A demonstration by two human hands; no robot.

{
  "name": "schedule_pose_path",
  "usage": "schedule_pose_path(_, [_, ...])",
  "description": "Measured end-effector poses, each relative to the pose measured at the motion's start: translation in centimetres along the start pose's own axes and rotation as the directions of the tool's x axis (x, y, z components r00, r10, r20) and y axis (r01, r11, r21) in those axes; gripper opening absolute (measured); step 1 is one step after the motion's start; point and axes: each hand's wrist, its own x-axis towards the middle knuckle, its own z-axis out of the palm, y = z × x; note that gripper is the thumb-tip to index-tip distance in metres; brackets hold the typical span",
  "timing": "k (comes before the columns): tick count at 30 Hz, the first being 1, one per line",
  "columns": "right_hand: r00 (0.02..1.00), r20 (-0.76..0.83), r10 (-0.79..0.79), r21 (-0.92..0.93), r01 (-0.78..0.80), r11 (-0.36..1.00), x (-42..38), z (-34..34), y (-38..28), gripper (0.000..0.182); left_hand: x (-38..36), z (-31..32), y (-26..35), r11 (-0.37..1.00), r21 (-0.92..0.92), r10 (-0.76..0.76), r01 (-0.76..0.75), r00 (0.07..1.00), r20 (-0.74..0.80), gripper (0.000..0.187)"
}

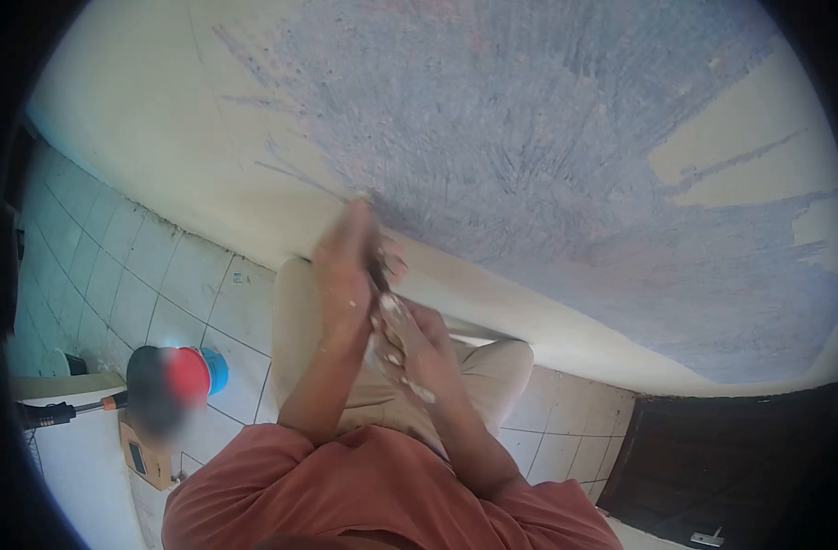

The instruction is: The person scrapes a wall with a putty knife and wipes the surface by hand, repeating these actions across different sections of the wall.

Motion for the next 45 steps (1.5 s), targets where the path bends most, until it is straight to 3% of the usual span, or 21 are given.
schedule_pose_path(3, [0.994,0.106,-0.011,-0.025,0.014,1.000,0.8,0.7,-0.6,0.029,0.5,0.2,1.2,0.994,-0.055,0.088,-0.090,0.995,-0.039,0.034])
schedule_pose_path(6, [0.993,0.113,-0.021,-0.026,0.024,0.999,-0.2,0.1,0.3,0.029,0.0,-0.3,0.6,0.999,-0.005,-0.040,0.040,0.999,0.002,0.033])
schedule_pose_path(10, [0.994,0.039,-0.102,-0.065,0.104,0.992,0.5,1.7,-0.3,0.030,1.1,-0.4,1.3,0.994,-0.093,0.063,-0.063,0.998,-0.005,0.033])
schedule_pose_path(13, [0.996,0.072,-0.050,-0.038,0.053,0.998,0.0,0.3,0.4,0.029,0.0,-0.2,0.6,0.999,0.011,-0.042,0.041,0.998,0.053,0.035])
schedule_pose_path(17, [0.999,-0.013,-0.047,-0.051,0.046,0.998,0.6,1.5,-0.7,0.026,1.1,-0.4,1.0,0.992,-0.086,0.098,-0.094,0.994,0.041,0.034])
schedule_pose_path(20, [0.999,0.040,-0.006,-0.035,0.008,0.999,0.1,-1.1,0.0,0.023,0.1,-0.4,0.2,0.998,-0.049,-0.048,0.051,0.997,0.063,0.034])
schedule_pose_path(21, [1.000,0.021,0.004,-0.041,-0.003,0.999,-0.6,-2.1,0.1,0.022,0.1,-1.5,0.0,0.977,0.214,-0.041,0.007,0.987,0.154,0.033])
schedule_pose_path(23, [1.000,-0.024,0.014,-0.067,-0.016,0.998,-2.3,-4.7,0.0,0.022,0.9,-4.8,0.1,0.747,0.648,-0.094,-0.147,0.942,0.322,0.032])
schedule_pose_path(24, [0.998,-0.031,-0.053,-0.086,0.050,0.995,-3.2,-6.1,0.1,0.022,1.3,-6.2,1.0,0.664,0.703,0.076,-0.257,0.958,0.278,0.029])
schedule_pose_path(26, [0.983,-0.049,-0.176,-0.114,0.170,0.979,-4.9,-8.8,0.7,0.021,1.5,-7.0,3.0,0.521,0.755,0.434,-0.399,0.885,0.168,0.026])
schedule_pose_path(27, [0.980,-0.077,-0.185,-0.108,0.176,0.978,-5.4,-10.0,1.0,0.021,1.3,-6.2,4.4,0.471,0.760,0.604,-0.447,0.792,0.092,0.027])
schedule_pose_path(29, [0.971,-0.127,-0.202,-0.083,0.192,0.978,-6.2,-11.8,1.7,0.019,2.6,-4.7,5.5,0.115,0.744,0.853,-0.659,0.449,0.266,0.040])
schedule_pose_path(32, [0.966,-0.105,-0.236,-0.055,0.231,0.971,-6.4,-12.1,2.3,0.017,6.2,-1.2,4.1,-0.106,0.692,0.885,-0.714,0.249,0.393,0.057])
schedule_pose_path(34, [0.961,-0.083,-0.262,-0.050,0.259,0.965,-6.6,-11.5,2.2,0.015,7.1,-1.3,-0.1,-0.239,0.738,0.839,-0.632,0.249,0.485,0.067])
schedule_pose_path(36, [0.954,-0.059,-0.295,-0.068,0.291,0.954,-6.6,-11.1,1.8,0.013,5.9,-2.3,-5.1,-0.238,0.642,0.776,-0.729,0.255,0.577,0.066])
schedule_pose_path(39, [0.949,-0.025,-0.313,-0.103,0.309,0.945,-7.0,-11.6,2.0,0.014,5.0,-6.1,-7.3,-0.590,0.409,0.353,-0.697,0.233,0.906,0.073])
schedule_pose_path(42, [0.955,-0.003,-0.298,-0.130,0.295,0.947,-7.1,-12.9,2.2,0.017,8.2,-6.4,-1.0,-0.776,0.276,0.296,-0.567,0.060,0.953,0.062])
schedule_pose_path(44, [0.966,-0.033,-0.257,-0.164,0.248,0.955,-7.1,-13.7,2.4,0.015,9.1,-5.0,3.7,-0.669,0.436,0.456,-0.602,0.132,0.880,0.062])
schedule_pose_path(45, [0.971,-0.048,-0.232,-0.194,0.219,0.956,-7.0,-14.1,2.5,0.012,8.7,-3.7,5.1,-0.543,0.507,0.587,-0.669,0.129,0.799,0.062])
